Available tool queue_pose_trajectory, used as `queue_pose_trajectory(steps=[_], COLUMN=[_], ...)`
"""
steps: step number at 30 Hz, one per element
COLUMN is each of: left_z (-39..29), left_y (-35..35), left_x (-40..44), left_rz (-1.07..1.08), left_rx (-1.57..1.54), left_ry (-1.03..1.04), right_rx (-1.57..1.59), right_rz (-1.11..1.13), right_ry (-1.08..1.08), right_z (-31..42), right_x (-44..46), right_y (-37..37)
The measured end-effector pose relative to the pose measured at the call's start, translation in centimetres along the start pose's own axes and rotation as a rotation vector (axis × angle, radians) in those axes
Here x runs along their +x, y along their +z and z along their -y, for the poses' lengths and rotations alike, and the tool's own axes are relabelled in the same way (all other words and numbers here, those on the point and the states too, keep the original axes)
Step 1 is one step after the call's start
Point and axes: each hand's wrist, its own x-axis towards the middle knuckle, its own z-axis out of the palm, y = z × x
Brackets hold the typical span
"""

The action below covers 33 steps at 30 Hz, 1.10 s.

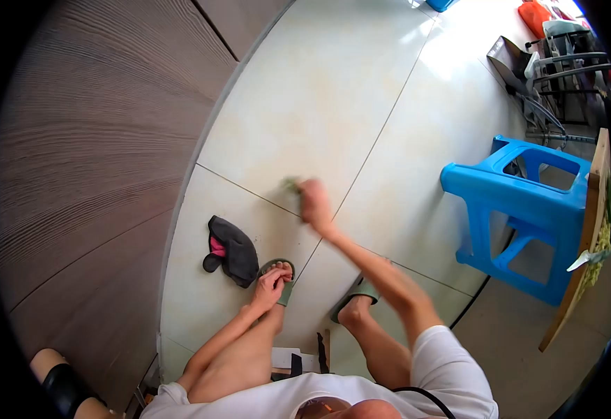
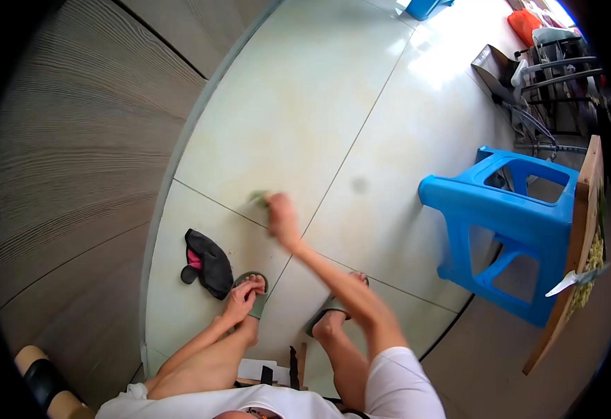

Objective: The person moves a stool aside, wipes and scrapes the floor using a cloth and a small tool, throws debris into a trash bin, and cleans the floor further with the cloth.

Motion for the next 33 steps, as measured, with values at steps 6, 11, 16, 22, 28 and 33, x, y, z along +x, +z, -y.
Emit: queue_pose_trajectory(steps=[6, 11, 16, 22, 28, 33], left_z=[0.1, 0.8, -0.4, -2.4, 0.1, 3.1], left_y=[-0.3, 0.4, -0.5, -4.9, -10.5, -14.1], left_x=[0.0, 0.1, 0.5, 2.8, 3.8, 4.7], left_rz=[0.059, 0.041, 0.095, -0.363, -0.566, -0.474], left_rx=[-0.051, 0.016, -0.082, 0.113, 0.49, 0.52], left_ry=[-0.034, 0.027, -0.078, 0.038, -0.158, -0.428], right_rx=[-0.48, -0.432, -0.32, -0.038, 0.082, -0.027], right_rz=[-0.531, -0.575, -0.332, 0.265, 0.609, -0.171], right_ry=[0.251, 0.421, 0.091, 0.095, -0.096, 0.011], right_z=[-11.0, -15.7, -7.3, 2.2, 4.1, -2.8], right_x=[8.3, 12.0, 18.2, 13.5, 7.8, 18.8], right_y=[-20.3, -17.7, -3.1, 9.8, 9.0, 1.1])
